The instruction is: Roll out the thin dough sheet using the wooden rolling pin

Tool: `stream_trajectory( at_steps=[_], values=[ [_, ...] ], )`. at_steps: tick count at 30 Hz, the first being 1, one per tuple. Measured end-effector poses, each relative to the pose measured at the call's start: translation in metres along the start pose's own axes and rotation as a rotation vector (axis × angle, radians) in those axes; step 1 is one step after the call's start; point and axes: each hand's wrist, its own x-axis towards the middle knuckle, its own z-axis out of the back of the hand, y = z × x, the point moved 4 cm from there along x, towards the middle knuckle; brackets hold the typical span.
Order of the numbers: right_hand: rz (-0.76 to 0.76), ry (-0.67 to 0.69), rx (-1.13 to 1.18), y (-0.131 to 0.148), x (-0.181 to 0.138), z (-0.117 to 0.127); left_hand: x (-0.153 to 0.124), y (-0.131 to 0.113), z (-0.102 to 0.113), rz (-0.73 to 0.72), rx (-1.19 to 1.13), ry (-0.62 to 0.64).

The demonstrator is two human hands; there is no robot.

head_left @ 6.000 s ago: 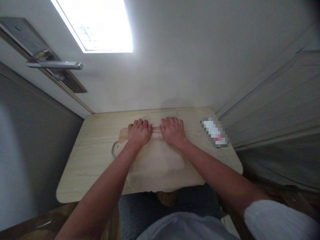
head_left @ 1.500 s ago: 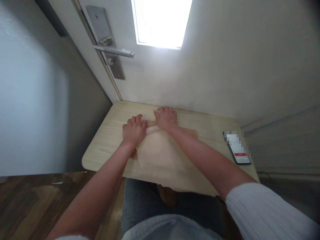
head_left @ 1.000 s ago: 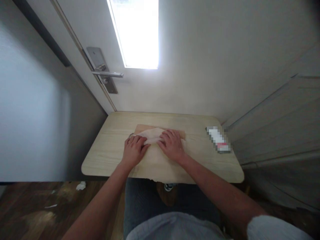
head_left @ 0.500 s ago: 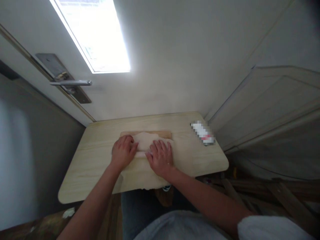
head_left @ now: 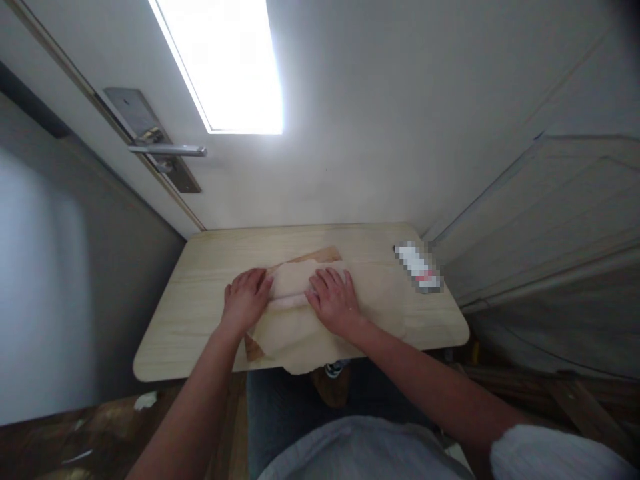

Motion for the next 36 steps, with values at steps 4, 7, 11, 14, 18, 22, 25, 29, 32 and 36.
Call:
stream_trajectory(
  at_steps=[4,7,11,14,18,22,25,29,32,36],
  values=[
    [-0.048,-0.025,0.004,0.008,-0.021,-0.002,-0.040,-0.023,0.003,0.018,0.098,-0.167],
    [-0.066,-0.049,0.002,0.012,-0.032,-0.004,-0.057,-0.039,-0.004,-0.029,0.123,-0.177],
    [-0.062,-0.043,-0.017,0.012,-0.028,-0.007,-0.055,-0.043,-0.009,-0.013,0.151,-0.174],
    [-0.053,-0.020,-0.033,0.010,-0.013,-0.009,-0.041,-0.041,-0.008,-0.006,0.156,-0.141],
    [-0.050,-0.012,-0.054,0.008,0.014,-0.012,-0.018,-0.037,-0.006,0.018,0.164,-0.100],
    [-0.045,-0.009,-0.085,0.006,0.040,-0.014,0.004,-0.033,-0.007,0.003,0.161,-0.102],
    [-0.027,0.000,-0.098,0.005,0.055,-0.016,0.016,-0.030,-0.007,-0.001,0.168,-0.100],
    [-0.027,0.054,-0.103,0.003,0.072,-0.018,0.029,-0.029,-0.005,0.015,0.214,-0.073],
    [-0.014,0.078,-0.084,0.002,0.083,-0.018,0.036,-0.028,-0.002,0.025,0.243,-0.063],
    [-0.010,0.098,-0.076,0.002,0.096,-0.019,0.048,-0.025,-0.002,0.040,0.275,-0.061]
  ],
)
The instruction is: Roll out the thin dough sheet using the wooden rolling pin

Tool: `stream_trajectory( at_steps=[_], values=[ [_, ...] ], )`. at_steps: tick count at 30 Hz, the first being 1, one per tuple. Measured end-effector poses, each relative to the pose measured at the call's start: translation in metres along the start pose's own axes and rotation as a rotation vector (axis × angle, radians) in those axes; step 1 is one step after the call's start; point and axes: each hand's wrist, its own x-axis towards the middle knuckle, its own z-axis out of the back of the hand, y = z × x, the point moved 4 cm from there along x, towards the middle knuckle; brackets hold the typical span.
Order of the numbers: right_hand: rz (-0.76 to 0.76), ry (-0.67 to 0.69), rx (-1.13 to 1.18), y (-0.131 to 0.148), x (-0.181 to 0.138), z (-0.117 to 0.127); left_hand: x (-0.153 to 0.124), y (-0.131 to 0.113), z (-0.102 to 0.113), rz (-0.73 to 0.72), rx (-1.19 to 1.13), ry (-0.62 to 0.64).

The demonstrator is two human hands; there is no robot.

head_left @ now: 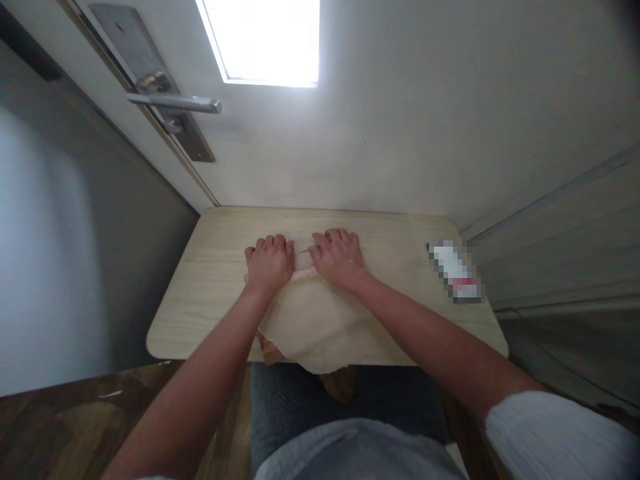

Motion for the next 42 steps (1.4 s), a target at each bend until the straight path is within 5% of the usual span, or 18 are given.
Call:
stream_trajectory(
  at_steps=[9,15,22,27,37,42],
  values=[
    [-0.006,-0.081,0.007,0.000,0.007,-0.001,0.004,0.000,0.009,-0.019,0.016,-0.169],
    [-0.026,-0.145,0.001,0.002,-0.023,0.005,-0.037,-0.014,0.018,-0.069,0.004,-0.240],
    [-0.070,-0.159,-0.028,0.004,-0.048,0.006,-0.077,-0.026,0.004,0.014,-0.071,-0.206],
    [-0.042,-0.138,-0.021,0.003,-0.054,-0.001,-0.065,-0.021,0.001,0.040,-0.078,-0.155],
    [-0.025,-0.096,-0.038,0.001,-0.012,-0.009,-0.020,-0.007,-0.007,0.024,-0.113,0.028],
    [-0.026,-0.087,-0.040,0.002,-0.001,-0.009,-0.009,-0.005,-0.007,0.013,-0.082,0.003]
  ],
)
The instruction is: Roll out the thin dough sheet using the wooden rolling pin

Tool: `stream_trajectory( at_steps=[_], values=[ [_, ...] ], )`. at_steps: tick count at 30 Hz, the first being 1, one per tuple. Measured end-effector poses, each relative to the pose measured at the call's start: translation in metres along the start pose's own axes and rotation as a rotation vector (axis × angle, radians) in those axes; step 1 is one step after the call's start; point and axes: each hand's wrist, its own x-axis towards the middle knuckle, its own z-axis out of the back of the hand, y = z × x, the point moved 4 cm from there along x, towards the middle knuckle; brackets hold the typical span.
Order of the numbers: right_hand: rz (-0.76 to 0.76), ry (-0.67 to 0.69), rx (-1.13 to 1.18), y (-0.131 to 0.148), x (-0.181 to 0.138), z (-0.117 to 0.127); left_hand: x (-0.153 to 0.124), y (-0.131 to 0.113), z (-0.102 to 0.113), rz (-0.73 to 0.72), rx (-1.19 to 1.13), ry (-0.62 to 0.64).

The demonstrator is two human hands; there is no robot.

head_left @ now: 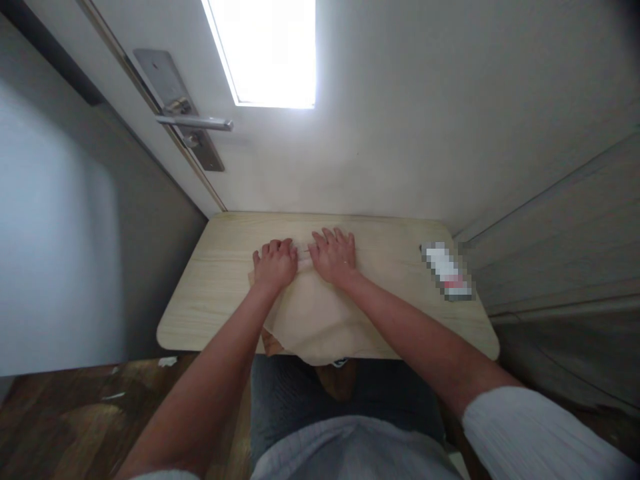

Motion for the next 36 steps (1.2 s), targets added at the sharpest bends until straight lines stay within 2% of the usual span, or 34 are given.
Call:
stream_trajectory(
  at_steps=[3,11,28,32,36],
  values=[
    [-0.012,0.023,0.000,0.000,0.006,-0.001,0.005,0.002,-0.002,0.009,0.036,0.007],
    [-0.011,0.050,0.022,-0.001,0.023,-0.006,0.022,0.005,-0.006,-0.002,0.032,0.152],
    [-0.003,0.121,0.045,0.001,0.067,-0.012,0.065,0.020,-0.011,0.080,0.012,0.173],
    [-0.012,0.081,0.050,0.002,0.051,-0.006,0.049,0.015,-0.002,0.079,-0.002,0.117],
    [0.057,0.045,0.033,0.001,-0.004,0.003,-0.001,-0.001,0.005,-0.026,0.007,0.014]
  ],
)
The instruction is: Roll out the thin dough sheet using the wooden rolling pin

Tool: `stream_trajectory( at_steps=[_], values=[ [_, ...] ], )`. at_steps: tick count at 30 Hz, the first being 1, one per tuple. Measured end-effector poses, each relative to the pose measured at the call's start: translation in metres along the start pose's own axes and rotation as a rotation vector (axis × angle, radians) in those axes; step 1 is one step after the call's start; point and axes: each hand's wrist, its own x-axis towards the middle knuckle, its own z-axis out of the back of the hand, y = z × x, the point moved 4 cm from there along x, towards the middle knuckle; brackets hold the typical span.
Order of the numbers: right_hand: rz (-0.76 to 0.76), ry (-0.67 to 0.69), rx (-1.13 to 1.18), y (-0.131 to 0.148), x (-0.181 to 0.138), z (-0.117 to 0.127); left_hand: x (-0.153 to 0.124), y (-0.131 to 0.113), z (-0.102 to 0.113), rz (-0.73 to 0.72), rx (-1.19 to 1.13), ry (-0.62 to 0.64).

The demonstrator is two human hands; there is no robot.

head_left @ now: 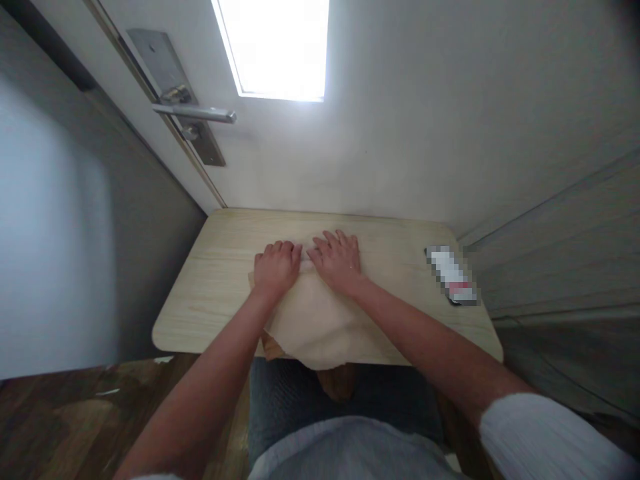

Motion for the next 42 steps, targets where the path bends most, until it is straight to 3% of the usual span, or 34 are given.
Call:
stream_trajectory(
  at_steps=[3,6,11,14,23,34,38,42],
  values=[
    [0.058,-0.008,-0.003,0.000,-0.050,0.005,-0.045,-0.012,0.002,-0.064,0.008,-0.089],
    [0.100,-0.028,-0.003,0.002,-0.092,0.012,-0.082,-0.019,-0.002,-0.064,0.001,-0.096],
    [0.091,-0.042,0.006,0.004,-0.123,0.015,-0.112,-0.024,-0.009,-0.079,-0.019,-0.112],
    [0.086,-0.048,0.008,0.005,-0.115,0.012,-0.104,-0.023,-0.009,-0.054,-0.008,-0.108],
    [0.028,-0.054,0.014,0.004,-0.048,0.000,-0.041,-0.017,0.003,-0.022,0.039,-0.078],
    [-0.025,0.014,-0.015,0.001,0.019,-0.011,0.023,0.002,-0.009,-0.031,-0.032,-0.037],
    [-0.032,0.037,-0.019,-0.001,0.027,-0.013,0.030,0.004,-0.009,-0.034,-0.040,-0.029],
    [-0.020,0.003,-0.015,0.001,0.013,-0.009,0.016,0.000,-0.008,-0.035,-0.020,-0.058]
  ],
)
